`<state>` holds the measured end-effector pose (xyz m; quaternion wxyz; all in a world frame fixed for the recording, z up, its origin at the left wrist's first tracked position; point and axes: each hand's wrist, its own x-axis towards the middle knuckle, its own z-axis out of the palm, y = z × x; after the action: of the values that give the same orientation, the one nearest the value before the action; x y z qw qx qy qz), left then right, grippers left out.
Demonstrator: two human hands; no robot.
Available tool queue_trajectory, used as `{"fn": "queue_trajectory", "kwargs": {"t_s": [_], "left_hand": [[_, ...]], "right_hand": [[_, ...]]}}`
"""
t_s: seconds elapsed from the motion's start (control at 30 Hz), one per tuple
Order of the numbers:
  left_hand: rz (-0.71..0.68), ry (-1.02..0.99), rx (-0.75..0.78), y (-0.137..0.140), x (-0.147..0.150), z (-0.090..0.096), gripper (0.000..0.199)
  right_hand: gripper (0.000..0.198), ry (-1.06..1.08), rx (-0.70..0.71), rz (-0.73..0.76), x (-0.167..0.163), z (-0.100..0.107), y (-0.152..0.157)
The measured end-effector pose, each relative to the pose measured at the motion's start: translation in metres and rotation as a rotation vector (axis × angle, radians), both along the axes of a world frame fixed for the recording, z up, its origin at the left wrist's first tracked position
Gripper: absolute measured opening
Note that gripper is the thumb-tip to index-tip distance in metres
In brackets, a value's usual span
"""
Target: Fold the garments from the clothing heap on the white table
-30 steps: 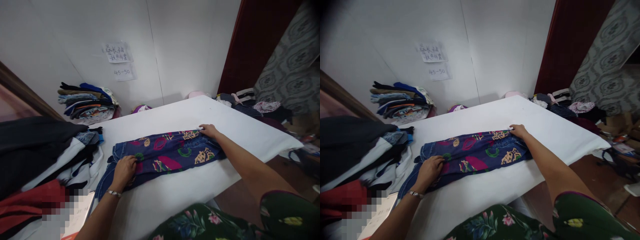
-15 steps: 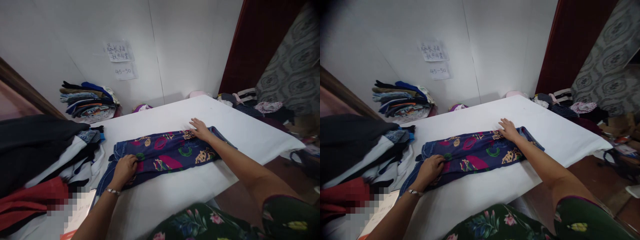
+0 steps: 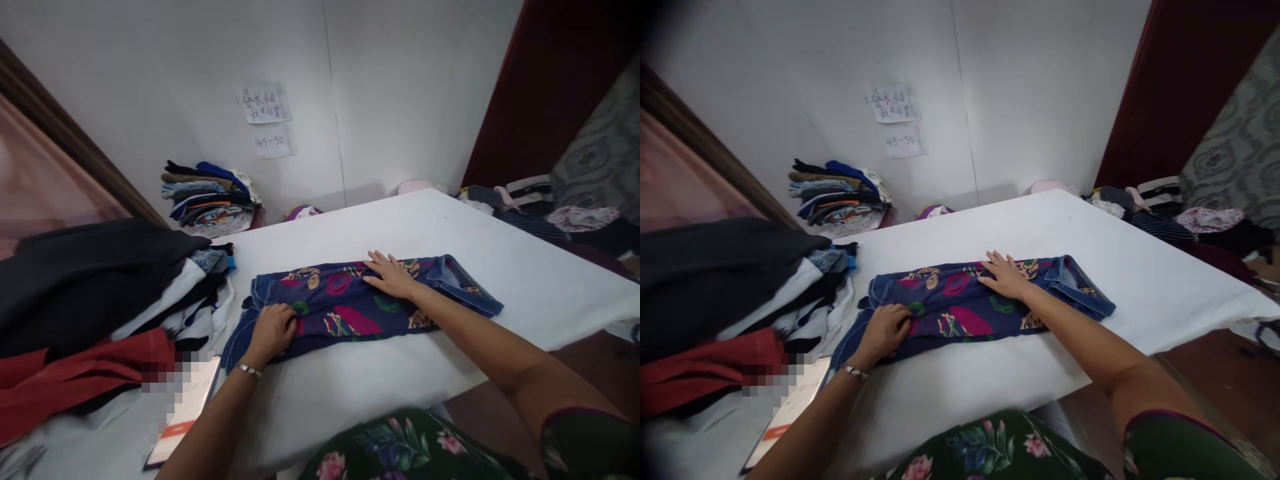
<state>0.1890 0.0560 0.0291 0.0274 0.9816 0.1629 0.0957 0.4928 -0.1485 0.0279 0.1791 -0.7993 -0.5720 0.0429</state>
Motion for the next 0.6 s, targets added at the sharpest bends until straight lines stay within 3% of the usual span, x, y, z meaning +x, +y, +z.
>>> {"fn": "queue_trajectory", "kwargs": {"t_s": [0.1, 0.27, 0.4, 0.5, 0.6], "left_hand": [[0.067, -0.002, -0.095, -0.003, 0.002, 0.004, 0.032], [0.237, -0.117, -0.204, 0.005, -0.001, 0.006, 0.036], [0.536, -0.255, -0.183, 0.029, -0.010, 0.014, 0.031], [0.819, -0.268, -0.363, 0.053, -0.015, 0.017, 0.047], [0.919, -0.237, -0.552, 0.071, -0.012, 0.014, 0.057]], "right_hand": [[0.067, 0.005, 0.069, 0.109, -0.029, 0.003, 0.023], [0.066, -0.032, -0.146, 0.163, -0.054, -0.027, 0.045], [0.064, -0.090, -0.150, 0.154, -0.053, -0.042, 0.045], [0.065, -0.058, -0.175, 0.150, -0.051, -0.035, 0.045], [0.066, -0.007, -0.132, 0.150, -0.060, -0.017, 0.051]]}}
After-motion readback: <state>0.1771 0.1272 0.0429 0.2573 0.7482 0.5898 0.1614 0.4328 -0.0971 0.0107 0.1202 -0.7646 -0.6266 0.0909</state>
